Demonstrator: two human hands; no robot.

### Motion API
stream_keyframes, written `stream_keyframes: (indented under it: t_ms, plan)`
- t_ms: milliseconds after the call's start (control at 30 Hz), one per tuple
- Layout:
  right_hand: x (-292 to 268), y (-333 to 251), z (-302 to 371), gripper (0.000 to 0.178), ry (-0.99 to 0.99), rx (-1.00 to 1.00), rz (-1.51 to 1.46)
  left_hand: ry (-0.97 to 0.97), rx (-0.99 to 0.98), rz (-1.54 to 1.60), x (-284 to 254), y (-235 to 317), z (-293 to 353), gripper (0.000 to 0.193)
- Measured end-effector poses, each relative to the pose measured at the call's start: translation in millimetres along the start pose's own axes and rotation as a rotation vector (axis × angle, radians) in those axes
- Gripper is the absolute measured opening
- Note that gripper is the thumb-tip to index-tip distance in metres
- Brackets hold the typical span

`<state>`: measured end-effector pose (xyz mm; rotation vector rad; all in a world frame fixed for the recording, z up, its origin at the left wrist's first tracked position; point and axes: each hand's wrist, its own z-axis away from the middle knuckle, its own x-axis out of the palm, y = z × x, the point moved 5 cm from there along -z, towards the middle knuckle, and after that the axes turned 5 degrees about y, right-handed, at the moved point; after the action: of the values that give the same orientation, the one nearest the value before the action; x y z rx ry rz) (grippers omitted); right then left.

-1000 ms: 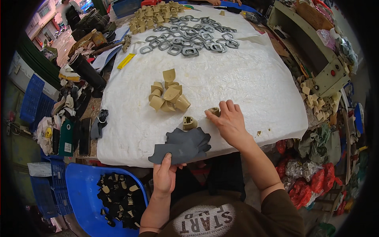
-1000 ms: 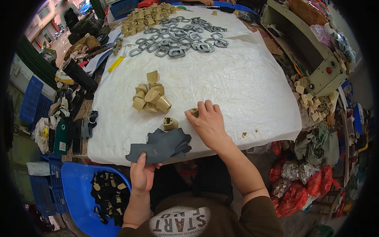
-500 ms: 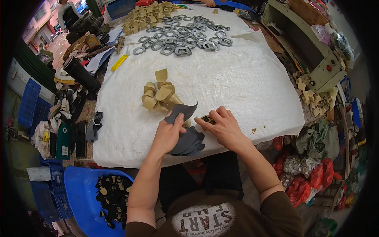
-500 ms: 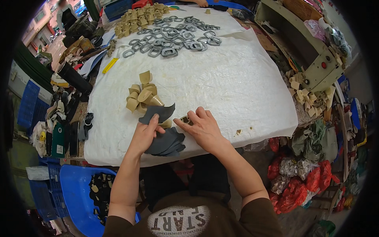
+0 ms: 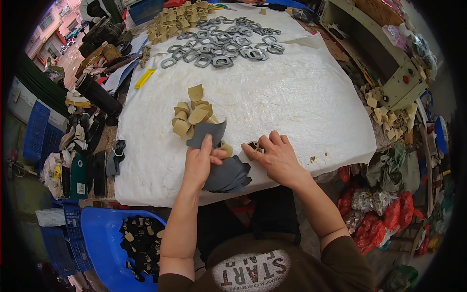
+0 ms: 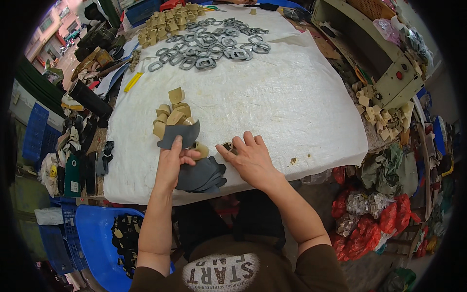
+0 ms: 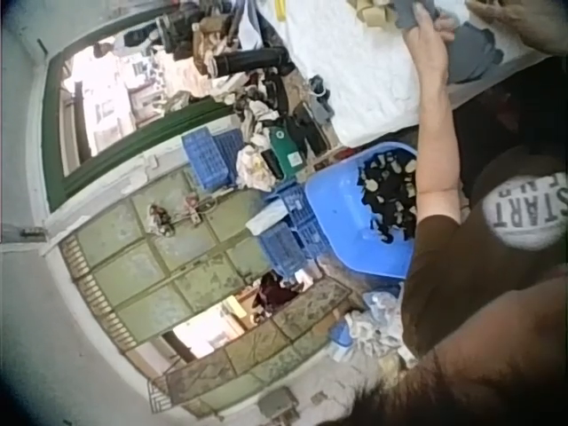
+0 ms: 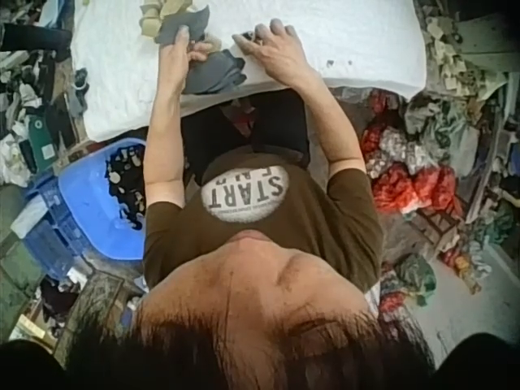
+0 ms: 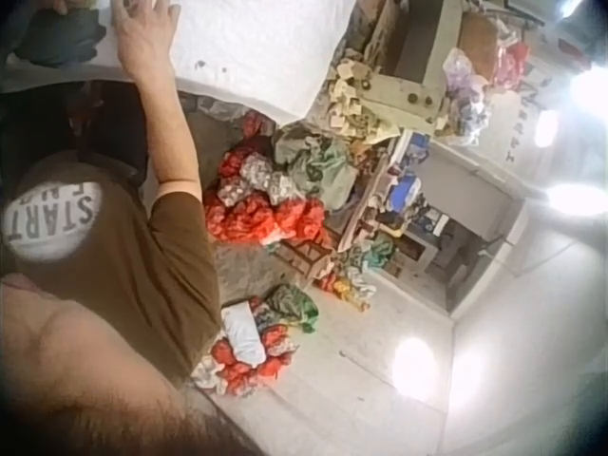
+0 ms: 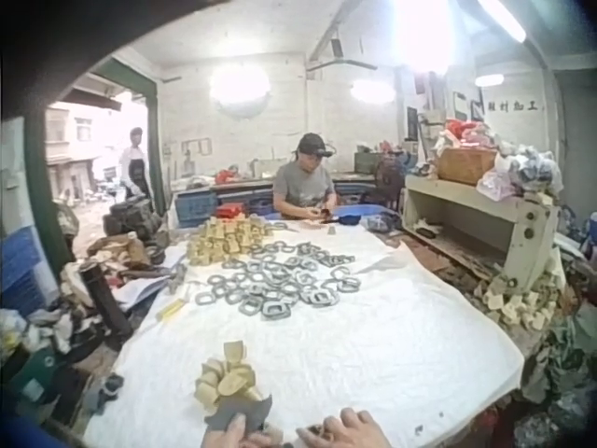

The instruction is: The recorder is hand-assembling small shoe components, fitting tan-colored pieces onto a dark grey base piece.

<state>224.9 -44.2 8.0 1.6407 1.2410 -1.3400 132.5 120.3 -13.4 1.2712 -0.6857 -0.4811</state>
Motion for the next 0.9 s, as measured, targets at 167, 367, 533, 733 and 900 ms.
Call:
stream_keyframes:
  t_ms: [167,367,533,733,900]
  plan:
    - [-0.7,1.6,4.0,0.059,0.067,-0.02,0.014,-0.153,-0.145,-0.293,1.6,-10.0,-5.5,0.045]
    - [-2.6,8.2,10.1,0.069,0.185,0.048,-0.128,-0.115,-0.126,-0.018,1.3,2.0,-5.2,0.042]
    - [-5.1,15.7,16.0,0.063,0.221,0.133,-0.189,-0.095,-0.1,0.157,1.6,6.3,-7.3,0.038]
    - [0.9,33.1,32.8,0.045,0.371,0.222,-0.355,-0.102,-0.06,0.208,21.1,8.4,-6.9,0.035]
    - [-11.8,27.8,52.8,0.035,0.532,0.354,-0.645,-0.085,-0.001,0.179,15.7,6.6,2.3,0.033]
